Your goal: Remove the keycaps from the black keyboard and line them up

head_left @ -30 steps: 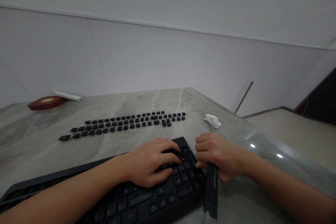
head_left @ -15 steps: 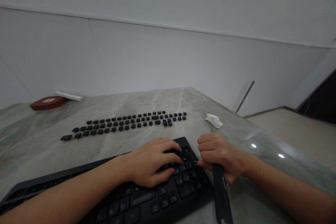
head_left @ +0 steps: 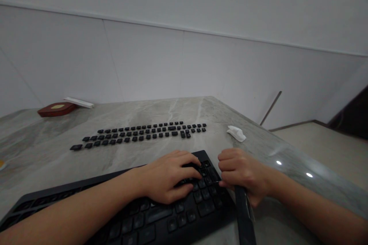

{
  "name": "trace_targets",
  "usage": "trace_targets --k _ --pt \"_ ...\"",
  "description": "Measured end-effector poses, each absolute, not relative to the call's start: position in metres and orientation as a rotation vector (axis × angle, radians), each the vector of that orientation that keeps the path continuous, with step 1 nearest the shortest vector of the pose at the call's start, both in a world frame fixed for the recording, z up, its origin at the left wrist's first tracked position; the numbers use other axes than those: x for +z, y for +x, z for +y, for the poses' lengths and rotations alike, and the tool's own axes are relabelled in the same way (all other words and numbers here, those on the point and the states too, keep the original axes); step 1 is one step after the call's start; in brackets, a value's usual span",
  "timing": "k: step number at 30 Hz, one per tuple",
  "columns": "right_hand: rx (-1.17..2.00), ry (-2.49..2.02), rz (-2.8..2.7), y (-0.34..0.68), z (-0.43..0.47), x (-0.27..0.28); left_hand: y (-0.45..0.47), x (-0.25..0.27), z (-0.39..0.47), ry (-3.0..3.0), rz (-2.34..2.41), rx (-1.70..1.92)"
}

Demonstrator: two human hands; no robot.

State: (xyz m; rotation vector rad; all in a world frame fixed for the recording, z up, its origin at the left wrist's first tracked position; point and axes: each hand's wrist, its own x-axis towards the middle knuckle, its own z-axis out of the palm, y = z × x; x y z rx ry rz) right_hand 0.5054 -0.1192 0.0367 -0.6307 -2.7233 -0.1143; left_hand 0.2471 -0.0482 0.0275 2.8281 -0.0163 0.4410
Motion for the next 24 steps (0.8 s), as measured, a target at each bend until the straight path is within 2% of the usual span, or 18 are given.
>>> trace_targets --k 8,24 --pt "-0.402 -0.644 -2.812 0.499 -0.13 0.04 0.247 0.028 -0.048 2.842 0.01 0.416" --pt "-0.379 -0.694 -2.893 0.49 -0.135 0.039 0.248 0.028 -0.048 2.823 -0.005 0.461"
